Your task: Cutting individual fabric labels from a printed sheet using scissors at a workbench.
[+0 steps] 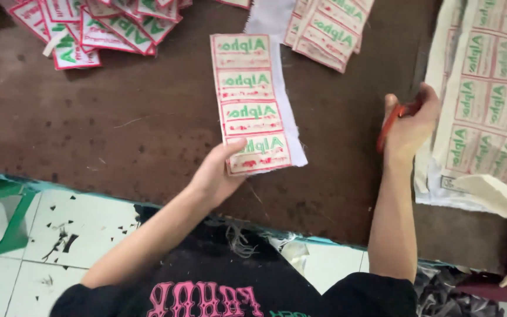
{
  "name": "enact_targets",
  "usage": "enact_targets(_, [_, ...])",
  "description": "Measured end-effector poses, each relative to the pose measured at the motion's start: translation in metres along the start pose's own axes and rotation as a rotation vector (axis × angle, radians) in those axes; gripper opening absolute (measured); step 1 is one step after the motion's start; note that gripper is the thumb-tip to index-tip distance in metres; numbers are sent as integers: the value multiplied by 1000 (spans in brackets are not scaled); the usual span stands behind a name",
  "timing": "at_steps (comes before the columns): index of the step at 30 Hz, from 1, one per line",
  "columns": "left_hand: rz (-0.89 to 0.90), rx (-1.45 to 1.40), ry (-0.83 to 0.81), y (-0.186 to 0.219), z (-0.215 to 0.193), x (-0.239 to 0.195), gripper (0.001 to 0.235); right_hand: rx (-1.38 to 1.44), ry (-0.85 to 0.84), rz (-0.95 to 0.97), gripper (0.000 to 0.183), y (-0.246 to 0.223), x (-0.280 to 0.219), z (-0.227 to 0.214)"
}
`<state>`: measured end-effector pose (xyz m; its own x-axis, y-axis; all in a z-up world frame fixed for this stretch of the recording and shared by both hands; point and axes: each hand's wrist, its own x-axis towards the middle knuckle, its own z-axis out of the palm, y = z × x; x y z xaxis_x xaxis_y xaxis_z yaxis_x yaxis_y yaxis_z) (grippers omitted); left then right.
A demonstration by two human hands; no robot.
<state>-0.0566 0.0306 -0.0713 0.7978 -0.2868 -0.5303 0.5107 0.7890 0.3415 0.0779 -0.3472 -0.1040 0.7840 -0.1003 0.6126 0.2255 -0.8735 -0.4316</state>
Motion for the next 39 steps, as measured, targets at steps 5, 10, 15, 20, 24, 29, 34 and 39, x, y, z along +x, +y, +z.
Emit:
enact_targets(5, [128, -50, -395, -5, -11, 4, 66, 13, -61, 117, 55, -23, 1, -2])
enact_targets(10, [181, -55, -565, -17, -20, 8, 70, 25, -124, 117, 58, -31, -1, -5])
enact_targets(15, [496, 449, -449, -42, -33, 6, 80, 46, -165, 86, 61, -37, -1, -1])
enact_targets(20, [369, 861, 13, -38, -5, 6, 55, 631, 43, 614, 30, -42, 9, -4])
enact_targets(24, [402, 292, 17, -34, 8, 18, 42, 561, -439, 374, 71, -153, -10, -64])
enact_targets(29, [416, 400, -35, -15, -14, 12, 39, 863, -1033, 648, 114, -164, -54, -99])
enact_targets(34, [502, 639, -72, 8, -18, 19, 32, 765, -1362, 736, 120, -150, -71, -126])
enact_targets(39, [382, 696, -150, 30, -12, 20, 30, 822, -1388, 748, 123, -158, -73, -124])
